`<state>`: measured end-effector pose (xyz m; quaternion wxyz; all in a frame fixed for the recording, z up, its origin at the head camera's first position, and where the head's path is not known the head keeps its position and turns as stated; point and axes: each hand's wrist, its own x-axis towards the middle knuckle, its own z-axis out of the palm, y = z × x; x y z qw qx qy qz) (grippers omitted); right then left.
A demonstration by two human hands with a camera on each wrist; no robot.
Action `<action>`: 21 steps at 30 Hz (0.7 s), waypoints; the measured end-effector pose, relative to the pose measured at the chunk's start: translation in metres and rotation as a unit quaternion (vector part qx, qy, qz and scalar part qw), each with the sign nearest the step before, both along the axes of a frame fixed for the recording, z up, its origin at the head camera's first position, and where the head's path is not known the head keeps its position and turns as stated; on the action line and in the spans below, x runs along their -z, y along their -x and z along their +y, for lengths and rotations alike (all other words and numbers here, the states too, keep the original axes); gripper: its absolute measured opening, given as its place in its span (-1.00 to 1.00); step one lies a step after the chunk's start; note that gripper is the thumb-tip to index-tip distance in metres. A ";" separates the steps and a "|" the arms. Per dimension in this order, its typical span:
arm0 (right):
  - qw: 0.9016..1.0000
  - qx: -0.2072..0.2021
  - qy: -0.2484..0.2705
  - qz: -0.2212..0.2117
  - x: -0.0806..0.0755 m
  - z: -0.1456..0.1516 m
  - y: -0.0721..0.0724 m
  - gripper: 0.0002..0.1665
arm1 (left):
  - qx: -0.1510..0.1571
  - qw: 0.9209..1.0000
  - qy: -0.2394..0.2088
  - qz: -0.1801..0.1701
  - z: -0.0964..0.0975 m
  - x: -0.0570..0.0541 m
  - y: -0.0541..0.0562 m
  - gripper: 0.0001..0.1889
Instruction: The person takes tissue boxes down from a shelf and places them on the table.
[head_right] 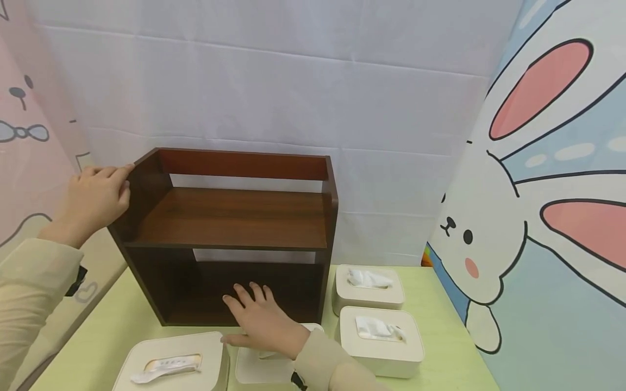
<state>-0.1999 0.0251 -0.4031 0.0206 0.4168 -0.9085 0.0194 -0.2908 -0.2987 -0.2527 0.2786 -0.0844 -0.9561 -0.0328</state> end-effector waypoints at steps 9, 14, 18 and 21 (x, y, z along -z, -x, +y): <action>0.996 0.024 0.045 0.077 -0.032 0.041 0.005 -0.18 | -0.004 1.000 0.007 0.019 0.003 0.002 -0.008 -0.54; 0.993 0.040 0.076 0.086 -0.051 0.066 0.005 -0.17 | 0.000 0.998 0.016 0.055 0.010 0.002 -0.015 -0.52; 0.991 0.052 0.097 0.076 -0.063 0.083 0.002 -0.17 | 0.010 0.996 0.025 0.087 0.018 0.000 -0.023 -0.51; 0.989 0.057 0.115 0.072 -0.072 0.097 -0.004 -0.18 | 0.020 0.992 0.046 0.112 0.024 0.001 -0.031 -0.49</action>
